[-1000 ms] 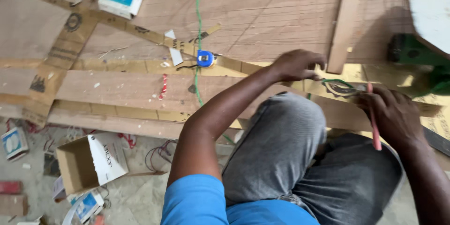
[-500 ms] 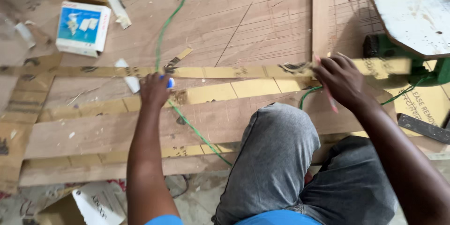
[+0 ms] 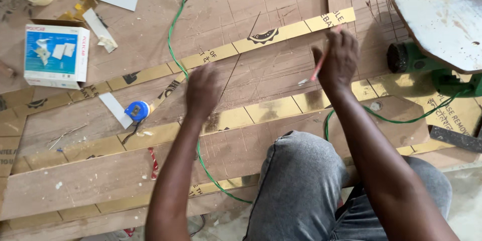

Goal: The person measures and marks a wooden plank using a tape measure, pencil, and set square. They then use a circular saw to cut the plank along the marked line. The person repeats the measuring and marking process on another piece of wood.

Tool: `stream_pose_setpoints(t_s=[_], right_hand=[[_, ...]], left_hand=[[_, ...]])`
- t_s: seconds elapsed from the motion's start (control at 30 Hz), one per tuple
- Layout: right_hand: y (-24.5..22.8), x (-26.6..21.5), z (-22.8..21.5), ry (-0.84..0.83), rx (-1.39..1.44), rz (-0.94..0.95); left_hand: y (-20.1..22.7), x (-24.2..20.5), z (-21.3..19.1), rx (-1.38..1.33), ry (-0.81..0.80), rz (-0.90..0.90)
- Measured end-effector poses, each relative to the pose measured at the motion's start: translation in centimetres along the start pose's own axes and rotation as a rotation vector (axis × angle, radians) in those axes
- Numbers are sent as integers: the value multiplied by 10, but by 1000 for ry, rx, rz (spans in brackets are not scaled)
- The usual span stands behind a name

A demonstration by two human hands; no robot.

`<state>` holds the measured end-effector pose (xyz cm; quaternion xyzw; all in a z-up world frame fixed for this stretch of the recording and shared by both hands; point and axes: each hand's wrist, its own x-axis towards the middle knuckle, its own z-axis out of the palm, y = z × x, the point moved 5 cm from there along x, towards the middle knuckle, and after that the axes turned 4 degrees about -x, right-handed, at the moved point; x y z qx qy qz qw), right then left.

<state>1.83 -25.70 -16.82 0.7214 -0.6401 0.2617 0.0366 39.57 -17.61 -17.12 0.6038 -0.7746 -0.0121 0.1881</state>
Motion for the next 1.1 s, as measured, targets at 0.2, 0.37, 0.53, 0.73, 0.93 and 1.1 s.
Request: stream_pose_setpoints(t_s=[0.2, 0.37, 0.53, 0.73, 0.93, 1.1], right_hand=[[54, -48, 12, -53, -16, 257], [72, -29, -12, 90, -11, 223], [65, -9, -56, 306, 13, 179], [77, -2, -85, 386, 74, 231], [49, -10, -49, 308, 127, 114], [-10, -23, 22, 34, 163, 115]], left_hand=[[69, 105, 39, -49, 126, 99], [70, 139, 58, -145, 119, 29], [84, 161, 80, -200, 110, 19], [93, 165, 83, -188, 162, 34], [104, 166, 88, -201, 176, 22], [112, 165, 103, -142, 183, 22]])
